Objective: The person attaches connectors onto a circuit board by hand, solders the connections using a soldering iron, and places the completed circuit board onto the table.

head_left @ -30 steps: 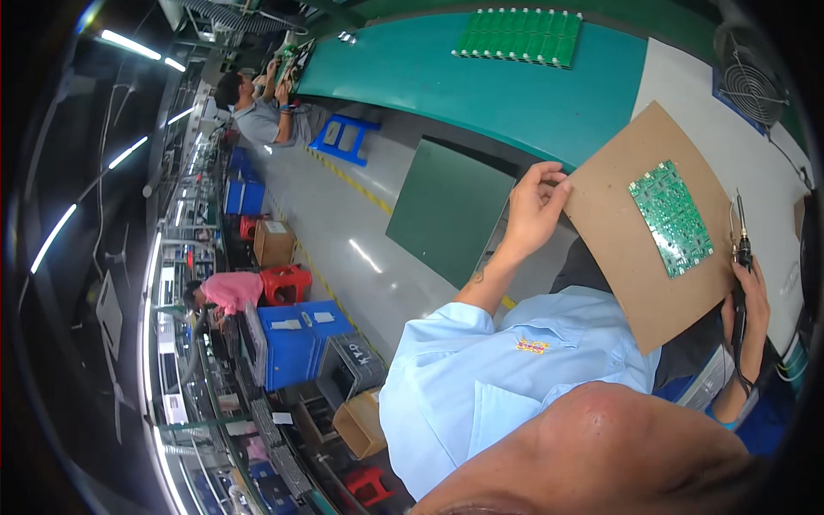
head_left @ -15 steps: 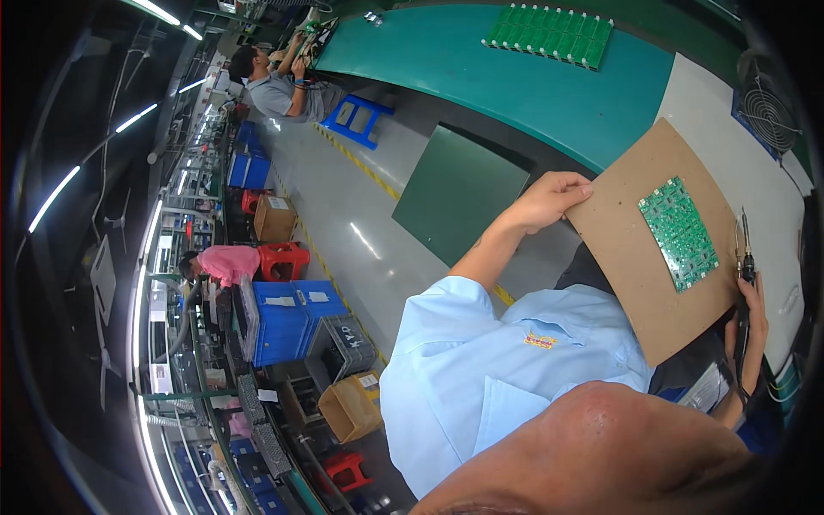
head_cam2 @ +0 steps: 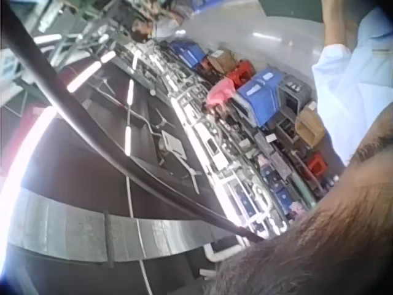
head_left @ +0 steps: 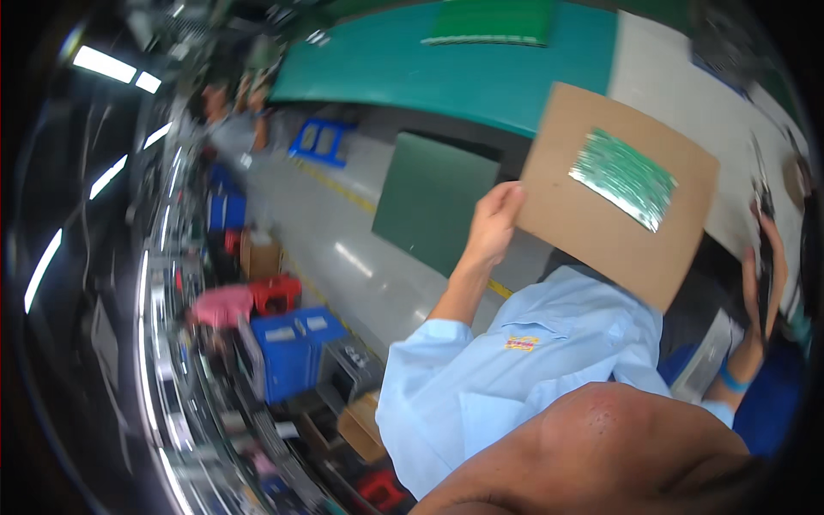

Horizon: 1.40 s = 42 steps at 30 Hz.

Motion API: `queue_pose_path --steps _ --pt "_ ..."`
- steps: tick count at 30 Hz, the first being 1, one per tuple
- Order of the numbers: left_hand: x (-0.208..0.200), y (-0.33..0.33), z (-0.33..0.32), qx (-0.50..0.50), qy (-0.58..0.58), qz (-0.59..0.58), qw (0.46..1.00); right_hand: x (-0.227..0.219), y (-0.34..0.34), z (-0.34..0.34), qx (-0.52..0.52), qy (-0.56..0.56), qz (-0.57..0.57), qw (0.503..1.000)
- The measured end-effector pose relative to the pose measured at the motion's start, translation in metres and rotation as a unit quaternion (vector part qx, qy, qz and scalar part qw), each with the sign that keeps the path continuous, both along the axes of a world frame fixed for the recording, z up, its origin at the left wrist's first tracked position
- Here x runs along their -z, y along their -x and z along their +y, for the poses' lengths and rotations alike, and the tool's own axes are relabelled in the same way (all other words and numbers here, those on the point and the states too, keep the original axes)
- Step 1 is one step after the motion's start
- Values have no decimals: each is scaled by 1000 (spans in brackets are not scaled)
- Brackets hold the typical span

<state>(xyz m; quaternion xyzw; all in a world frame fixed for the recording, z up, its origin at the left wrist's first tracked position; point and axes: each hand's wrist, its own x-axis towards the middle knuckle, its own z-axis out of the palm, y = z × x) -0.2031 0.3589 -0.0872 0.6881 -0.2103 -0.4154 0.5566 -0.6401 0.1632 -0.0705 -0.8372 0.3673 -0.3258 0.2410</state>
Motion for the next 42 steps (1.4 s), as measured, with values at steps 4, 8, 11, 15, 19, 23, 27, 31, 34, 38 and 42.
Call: queue_pose_path --steps 4,8,11,15,19,23,27,31,34,38,42 --pt "1 16 6 1 27 57 998 -19 -20 1 -18 4 -49 999" --pt "5 28 12 13 42 138 989 -29 -30 9 5 15 -89 996" --pt "13 34 21 62 67 236 967 -24 -35 11 18 12 -117 993" --pt "22 54 8 233 55 348 906 -14 -31 15 82 14 -118 989" --pt "20 84 -11 349 -37 372 859 -21 -24 21 150 50 -105 982" --pt "33 95 -29 426 -88 415 799 -20 -16 33 210 88 -68 971" --pt "48 103 -43 465 -86 472 744 -15 -7 47 242 104 -6 965" --pt "37 121 -47 490 -49 416 764 -5 -5 56 232 108 55 965" --pt "37 133 -48 519 -22 408 751 -6 -9 52 219 114 56 967" --pt "49 149 -52 547 19 415 727 -6 -13 34 194 128 58 971" --pt "65 164 -64 553 43 463 692 4 -13 6 171 141 60 973"
